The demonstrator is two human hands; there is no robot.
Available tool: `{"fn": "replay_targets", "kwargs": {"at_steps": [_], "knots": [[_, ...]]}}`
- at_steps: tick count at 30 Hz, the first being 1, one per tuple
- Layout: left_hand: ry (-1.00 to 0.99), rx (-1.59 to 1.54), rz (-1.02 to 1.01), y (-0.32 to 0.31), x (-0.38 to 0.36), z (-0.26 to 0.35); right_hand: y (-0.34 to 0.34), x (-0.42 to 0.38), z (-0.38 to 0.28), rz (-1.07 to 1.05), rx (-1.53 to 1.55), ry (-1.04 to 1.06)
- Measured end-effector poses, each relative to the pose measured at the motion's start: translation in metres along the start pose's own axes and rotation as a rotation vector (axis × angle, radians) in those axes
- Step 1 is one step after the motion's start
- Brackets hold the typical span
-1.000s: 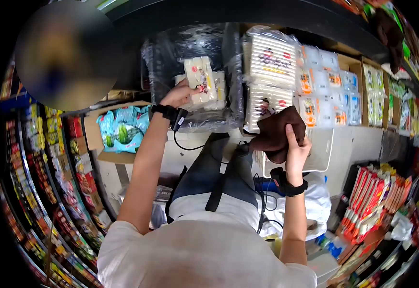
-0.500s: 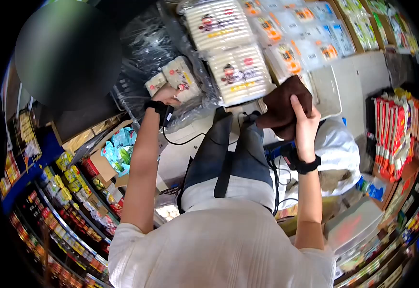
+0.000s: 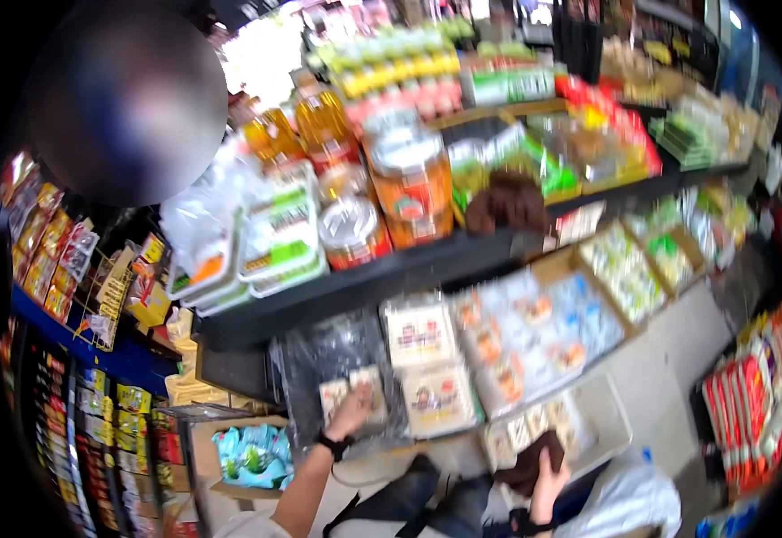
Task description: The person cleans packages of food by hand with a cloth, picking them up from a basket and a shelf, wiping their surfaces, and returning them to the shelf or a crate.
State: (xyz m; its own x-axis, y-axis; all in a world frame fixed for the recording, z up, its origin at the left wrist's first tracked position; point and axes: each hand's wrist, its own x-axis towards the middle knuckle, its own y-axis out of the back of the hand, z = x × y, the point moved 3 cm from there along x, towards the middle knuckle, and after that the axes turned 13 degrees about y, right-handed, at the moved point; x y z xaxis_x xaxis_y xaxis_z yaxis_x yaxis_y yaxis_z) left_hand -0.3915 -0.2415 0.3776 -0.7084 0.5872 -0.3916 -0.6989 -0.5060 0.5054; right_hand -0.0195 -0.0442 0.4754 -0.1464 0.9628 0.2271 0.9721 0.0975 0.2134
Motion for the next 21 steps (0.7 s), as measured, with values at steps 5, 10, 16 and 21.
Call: {"fn": "replay_targets", "kwargs": {"at_steps": [5, 10, 16, 21], "knots": [[-0.202, 0.225, 0.2, -0.036, -0.057, 0.112, 0.041, 0.003, 0.042, -0.015, 0.082, -0.083], [-0.391, 0.284, 0.146, -0.092, -0.103, 0.186, 0.091, 0.007, 0.041, 0.021, 0.018, -0.069], [-0.711, 0.213, 0.15, -0.134, -0.16, 0.283, 0.168, -0.011, 0.066, 0.082, -0.003, -0.118], [-0.985, 0.095, 0.105, -0.145, -0.184, 0.366, 0.214, -0.019, 0.066, 0.16, -0.032, -0.002]]}}
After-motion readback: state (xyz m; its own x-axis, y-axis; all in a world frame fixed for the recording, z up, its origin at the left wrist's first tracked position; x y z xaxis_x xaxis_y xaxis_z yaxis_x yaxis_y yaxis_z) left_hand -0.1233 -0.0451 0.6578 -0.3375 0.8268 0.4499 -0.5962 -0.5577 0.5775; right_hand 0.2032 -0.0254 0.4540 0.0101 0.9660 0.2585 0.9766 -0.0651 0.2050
